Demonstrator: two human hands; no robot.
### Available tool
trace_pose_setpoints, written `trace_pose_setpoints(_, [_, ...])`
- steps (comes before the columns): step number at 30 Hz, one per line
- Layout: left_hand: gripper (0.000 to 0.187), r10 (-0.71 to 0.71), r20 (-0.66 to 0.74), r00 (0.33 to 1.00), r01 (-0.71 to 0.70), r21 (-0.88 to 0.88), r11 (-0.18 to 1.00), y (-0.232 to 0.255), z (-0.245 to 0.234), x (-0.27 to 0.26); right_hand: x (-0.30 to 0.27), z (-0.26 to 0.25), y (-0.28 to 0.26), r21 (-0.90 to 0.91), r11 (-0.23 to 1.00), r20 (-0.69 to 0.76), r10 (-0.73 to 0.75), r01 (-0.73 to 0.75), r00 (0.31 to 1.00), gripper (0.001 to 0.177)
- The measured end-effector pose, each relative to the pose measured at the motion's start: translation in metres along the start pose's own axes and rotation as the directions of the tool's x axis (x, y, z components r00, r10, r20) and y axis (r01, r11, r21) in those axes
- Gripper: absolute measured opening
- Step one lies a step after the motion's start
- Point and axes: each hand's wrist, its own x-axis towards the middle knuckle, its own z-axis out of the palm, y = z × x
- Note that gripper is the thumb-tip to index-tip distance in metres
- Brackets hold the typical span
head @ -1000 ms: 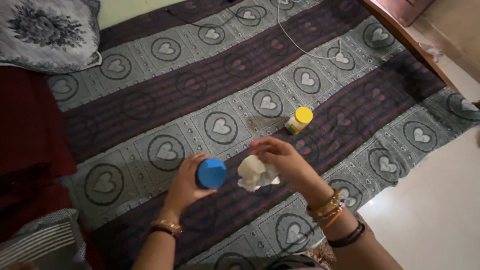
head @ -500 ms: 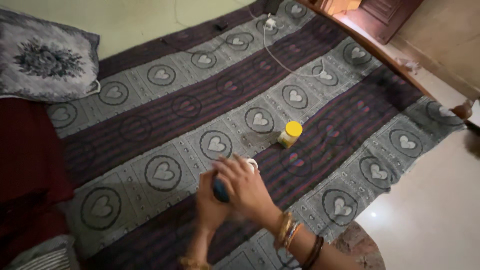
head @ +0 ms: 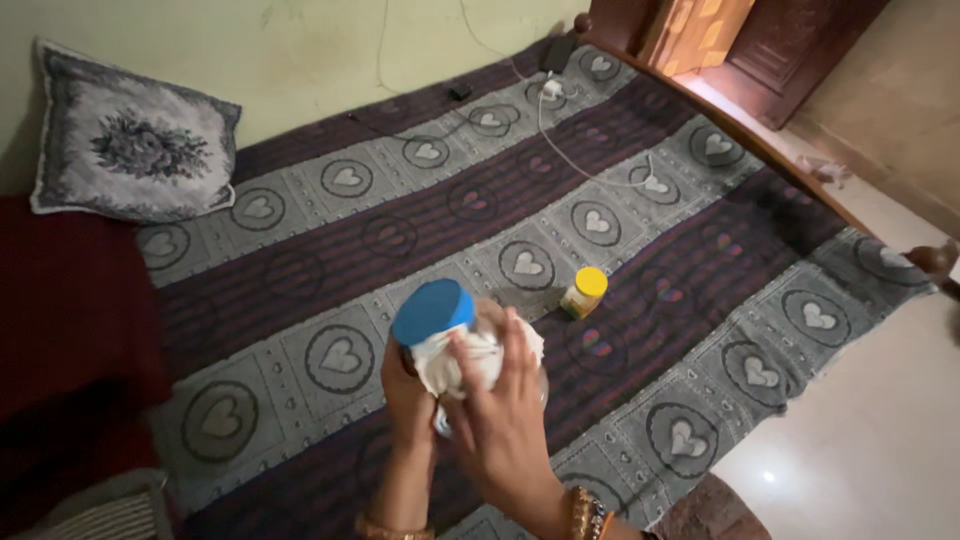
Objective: The person wipes various jars with a cloth and places them onto a storage shelf.
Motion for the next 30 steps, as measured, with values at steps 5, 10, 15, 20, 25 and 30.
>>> trace_pose_setpoints(5, [0.068,-0.015,0.238,0.971,0.014,0.007,1.0,0.064,0.001,-0.008,0.04,-0.007,0.054,0.628,0.473,0.43,0.452,-0.619,0.782,0.044])
trace_pose_setpoints(10, [0.072,-0.372,0.509,0.776,0.57,-0.312,0.76,0.109,0.011,-0.002,0.009,-0.015,0.094,0.482,-0.032,0.874,0.078,-0.875,0.479,0.048])
trace_pose_setpoints(15, [0.09,-0.46,0.416,0.785,0.568,-0.185,0.802,0.124,0.024,0.005,0.0,-0.013,0.082,0.489,-0.136,0.872,0.046,-0.861,0.488,0.053])
trace_pose_setpoints(20, [0.115,0.125,0.266,0.956,-0.204,0.298,0.932,0.122,0.042,-0.038,0.007,-0.03,0.072,0.647,0.09,0.626,0.504,-0.757,0.595,0.062])
trace_pose_setpoints(25, [0.107,0.162,0.231,0.959,-0.197,0.137,0.971,0.133,0.049,-0.054,-0.01,-0.02,0.09,0.651,0.509,0.263,0.544,-0.563,0.797,0.07])
trace_pose_setpoints(30, [0.096,0.05,0.429,0.902,-0.036,-0.04,0.999,0.144,0.038,-0.054,0.0,-0.04,0.081,0.768,0.108,0.55,0.395,-0.632,0.736,0.067])
